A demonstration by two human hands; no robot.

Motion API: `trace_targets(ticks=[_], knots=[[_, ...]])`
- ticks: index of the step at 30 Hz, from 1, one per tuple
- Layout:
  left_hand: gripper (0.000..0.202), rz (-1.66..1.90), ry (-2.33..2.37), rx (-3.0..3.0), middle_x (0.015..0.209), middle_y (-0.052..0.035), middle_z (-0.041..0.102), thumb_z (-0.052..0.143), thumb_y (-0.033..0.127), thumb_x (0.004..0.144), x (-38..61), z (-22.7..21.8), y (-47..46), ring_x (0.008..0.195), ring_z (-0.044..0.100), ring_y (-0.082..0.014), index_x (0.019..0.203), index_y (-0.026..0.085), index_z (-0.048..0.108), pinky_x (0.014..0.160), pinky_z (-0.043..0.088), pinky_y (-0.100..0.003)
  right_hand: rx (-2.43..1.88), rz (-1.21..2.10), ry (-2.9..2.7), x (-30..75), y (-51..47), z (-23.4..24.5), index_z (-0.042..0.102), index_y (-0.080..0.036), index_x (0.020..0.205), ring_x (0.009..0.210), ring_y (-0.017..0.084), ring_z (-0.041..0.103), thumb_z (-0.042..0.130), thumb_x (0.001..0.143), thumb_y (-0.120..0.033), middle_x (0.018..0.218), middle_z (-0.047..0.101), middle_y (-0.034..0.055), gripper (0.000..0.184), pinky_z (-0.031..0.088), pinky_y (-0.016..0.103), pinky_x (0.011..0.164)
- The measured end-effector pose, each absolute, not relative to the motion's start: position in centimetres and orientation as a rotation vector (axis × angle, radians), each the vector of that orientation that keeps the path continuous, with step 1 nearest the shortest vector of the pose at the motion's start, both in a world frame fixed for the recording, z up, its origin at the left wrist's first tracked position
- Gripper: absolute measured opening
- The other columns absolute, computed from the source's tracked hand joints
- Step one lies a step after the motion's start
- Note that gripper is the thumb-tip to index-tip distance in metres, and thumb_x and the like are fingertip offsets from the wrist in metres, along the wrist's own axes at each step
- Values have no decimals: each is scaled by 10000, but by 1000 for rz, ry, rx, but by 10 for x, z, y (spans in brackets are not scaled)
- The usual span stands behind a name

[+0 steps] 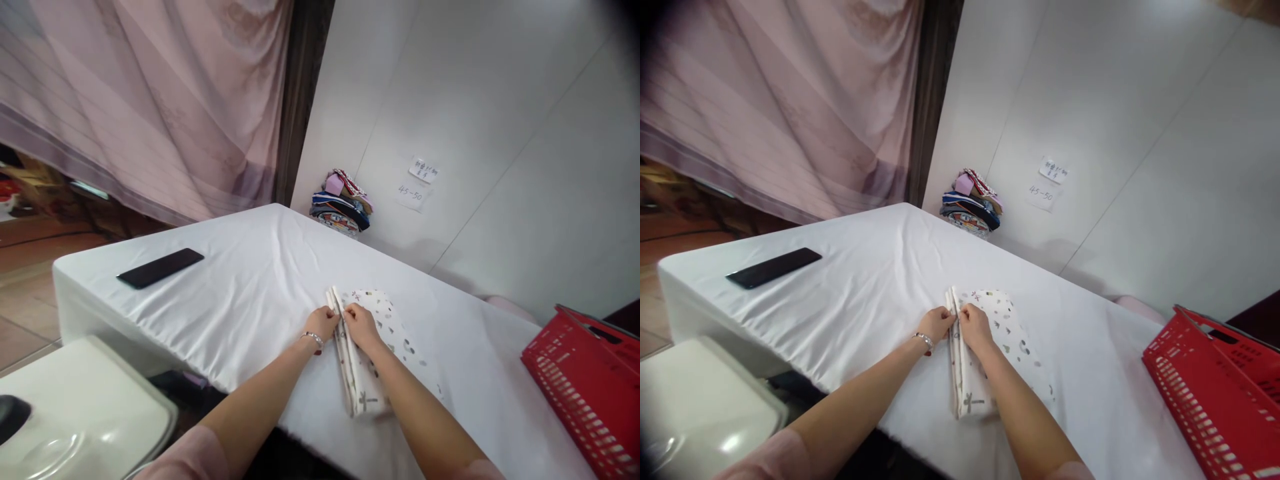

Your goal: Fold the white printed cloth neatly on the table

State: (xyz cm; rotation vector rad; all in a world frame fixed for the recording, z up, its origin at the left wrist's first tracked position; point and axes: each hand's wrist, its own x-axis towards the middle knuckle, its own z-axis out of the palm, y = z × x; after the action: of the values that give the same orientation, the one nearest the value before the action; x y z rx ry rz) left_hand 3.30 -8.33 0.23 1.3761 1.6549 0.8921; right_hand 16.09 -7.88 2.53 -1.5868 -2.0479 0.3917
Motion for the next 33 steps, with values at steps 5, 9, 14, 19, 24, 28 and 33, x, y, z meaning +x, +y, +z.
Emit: trace_targets(ticks=[5,9,14,19,24,28,33], knots=[[132,864,1669,1404,479,20,547,523,227,734,31,8,-86,520,548,-122,613,181,551,517,387,-209,-1565,352,-2104,156,-80,22,578,-204,715,638,130,526,422,786,-187,684,601,-13,172,367,222,624],[131,853,1656,1400,448,30,526,509,217,742,30,10,-88,486,530,-118,625,181,558,510,385,-211,-1571,342,-2143,156,-84,24,568,-206,750,660,134,529,414,813,-214,712,597,-5,167,368,225,630],[189,864,1588,1412,417,33,502,465,187,766,28,6,-86,457,516,-102,605,173,561,512,392,-199,-1637,209,-2214,155,-98,26,565,-202,906,787,165,538,443,820,-279,862,583,37,169,365,248,678],[186,882,1531,1388,432,39,517,448,184,786,29,0,-86,429,514,-87,669,165,592,495,416,-186,-1741,119,-2298,155,-110,26,543,-211,1009,826,189,530,475,780,-241,931,549,57,241,358,263,671],[182,907,1594,1302,696,-9,659,457,210,800,28,-3,-75,507,574,-84,882,165,613,464,431,-172,-1660,192,-2279,160,-106,24,575,-196,943,797,166,520,423,733,-105,861,540,41,275,362,250,711],[301,914,1704,1249,907,-74,674,493,249,781,26,-1,-51,560,611,-113,1053,151,575,465,439,-197,-1566,298,-2165,167,-102,21,591,-197,935,754,155,515,416,729,-115,796,535,19,283,377,238,707],[183,888,1771,1285,763,-88,679,526,236,727,26,6,-28,588,614,-160,827,149,652,496,432,-228,-1527,332,-2123,169,-103,19,607,-208,938,736,161,519,421,728,-133,768,541,15,290,393,248,705]])
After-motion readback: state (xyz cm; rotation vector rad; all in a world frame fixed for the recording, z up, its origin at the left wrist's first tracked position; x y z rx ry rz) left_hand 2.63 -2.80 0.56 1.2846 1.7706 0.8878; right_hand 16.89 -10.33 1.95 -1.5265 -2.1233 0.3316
